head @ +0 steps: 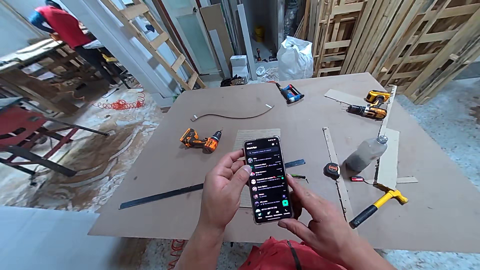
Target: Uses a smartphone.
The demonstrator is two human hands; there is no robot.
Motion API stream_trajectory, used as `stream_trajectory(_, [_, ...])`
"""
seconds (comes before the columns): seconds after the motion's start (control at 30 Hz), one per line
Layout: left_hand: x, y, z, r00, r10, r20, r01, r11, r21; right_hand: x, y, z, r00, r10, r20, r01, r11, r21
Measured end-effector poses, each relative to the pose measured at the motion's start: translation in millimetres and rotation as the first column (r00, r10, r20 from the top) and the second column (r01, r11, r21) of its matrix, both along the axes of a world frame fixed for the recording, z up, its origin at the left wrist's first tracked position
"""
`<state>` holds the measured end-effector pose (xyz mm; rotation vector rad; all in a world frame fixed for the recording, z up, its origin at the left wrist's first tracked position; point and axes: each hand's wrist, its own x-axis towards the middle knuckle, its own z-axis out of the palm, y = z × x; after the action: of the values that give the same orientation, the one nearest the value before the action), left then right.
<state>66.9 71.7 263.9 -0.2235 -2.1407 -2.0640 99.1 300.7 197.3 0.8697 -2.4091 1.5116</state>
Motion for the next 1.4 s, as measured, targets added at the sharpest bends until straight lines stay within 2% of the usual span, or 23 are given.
stream_trajectory(0.27, [-1, 0, 1, 1.0, 0.022, -0.001, -0.022, 1.0, -0.012, -1, -2, 1, 1.0, -0.001, -0.021, 0.001, 1.0, 0.008])
stream_trajectory(0.33, [-1, 1, 0, 0.997, 0.075, -0.005, -0.075, 0.993, -0.088, 0, -4, 1, 0.999, -0.008, -0.04, 0.009, 1.0, 0.021])
stream_trajectory(0.43, [-2, 6, -3, 0.975, 0.219, -0.039, -0.221, 0.932, -0.289, 0, -8, -2, 0.997, -0.003, -0.077, 0.005, 1.0, 0.028])
stream_trajectory(0.63, [-1, -4, -1, 0.994, 0.08, -0.078, -0.089, 0.989, -0.118, -1, -5, 0, 1.0, 0.01, -0.029, -0.01, 1.0, 0.002])
stream_trajectory(1.2, [5, -4, 2, 0.993, 0.09, -0.077, -0.097, 0.991, -0.096, 3, -6, 3, 0.999, 0.028, -0.02, -0.028, 1.0, 0.014])
stream_trajectory(1.27, [6, -3, 0, 0.991, 0.105, -0.088, -0.115, 0.987, -0.115, 4, -6, 3, 0.999, 0.018, -0.033, -0.017, 1.0, 0.021])
stream_trajectory(1.37, [7, 1, -5, 0.981, 0.15, -0.123, -0.179, 0.946, -0.271, 6, -7, 1, 0.998, -0.009, -0.067, 0.011, 0.999, 0.039])
stream_trajectory(1.4, [8, 1, -5, 0.99, 0.118, -0.08, -0.138, 0.941, -0.308, 6, -7, 0, 0.998, -0.017, -0.063, 0.02, 0.999, 0.036])
